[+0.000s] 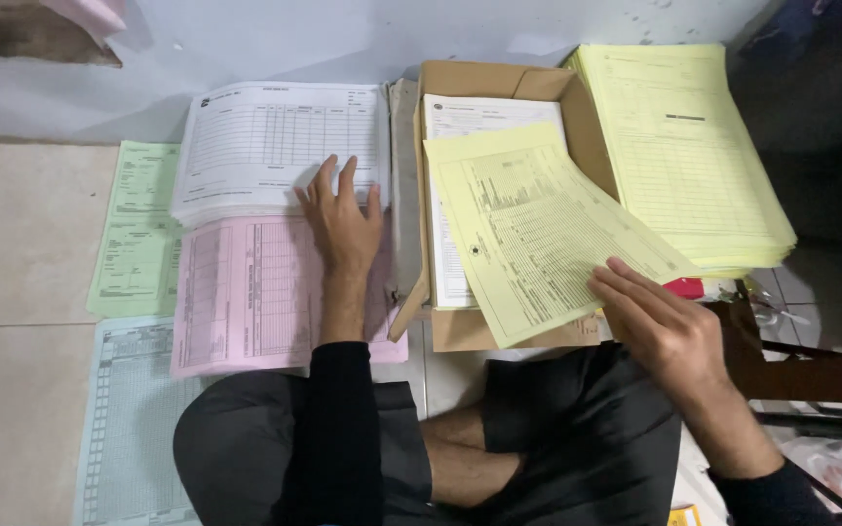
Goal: Sorting and organizing printed forms into a box and separate piles on the floor
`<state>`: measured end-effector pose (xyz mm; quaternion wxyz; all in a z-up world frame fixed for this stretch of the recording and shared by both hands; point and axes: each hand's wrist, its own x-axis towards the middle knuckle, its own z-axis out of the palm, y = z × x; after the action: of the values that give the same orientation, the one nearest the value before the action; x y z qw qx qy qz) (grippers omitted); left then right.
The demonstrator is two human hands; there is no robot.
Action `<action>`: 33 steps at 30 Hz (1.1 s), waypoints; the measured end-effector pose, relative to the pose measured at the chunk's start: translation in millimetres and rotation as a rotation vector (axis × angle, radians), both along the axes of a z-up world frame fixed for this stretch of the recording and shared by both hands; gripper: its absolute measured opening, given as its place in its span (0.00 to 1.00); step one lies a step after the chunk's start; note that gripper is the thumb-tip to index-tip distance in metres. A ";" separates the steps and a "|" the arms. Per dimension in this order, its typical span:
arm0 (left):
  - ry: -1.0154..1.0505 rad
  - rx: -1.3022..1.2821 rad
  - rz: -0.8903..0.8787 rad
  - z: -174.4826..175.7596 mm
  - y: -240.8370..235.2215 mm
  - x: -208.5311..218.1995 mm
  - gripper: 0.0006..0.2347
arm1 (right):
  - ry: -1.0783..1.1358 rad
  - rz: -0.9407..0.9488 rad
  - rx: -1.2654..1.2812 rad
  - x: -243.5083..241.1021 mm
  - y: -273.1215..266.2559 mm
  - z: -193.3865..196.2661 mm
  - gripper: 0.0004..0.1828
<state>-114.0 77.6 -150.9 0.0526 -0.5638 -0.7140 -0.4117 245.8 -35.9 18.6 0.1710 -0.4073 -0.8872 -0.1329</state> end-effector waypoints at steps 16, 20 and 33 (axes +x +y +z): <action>-0.051 0.039 -0.324 113.9 -41.5 33.1 0.15 | 0.251 -0.306 0.256 172.9 -0.9 -34.5 0.15; -0.038 -0.021 -0.574 151.6 -67.4 79.1 0.17 | 0.360 -0.361 0.243 158.1 15.1 -24.0 0.20; 0.226 -0.583 -0.816 122.3 -93.4 156.1 0.28 | 0.352 -0.279 0.065 122.3 80.0 -24.5 0.21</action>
<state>42.2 -15.8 -28.6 -0.1950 -0.8289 -0.5107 -0.1192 368.2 44.1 -5.9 0.3161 -0.5374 -0.7739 -0.1108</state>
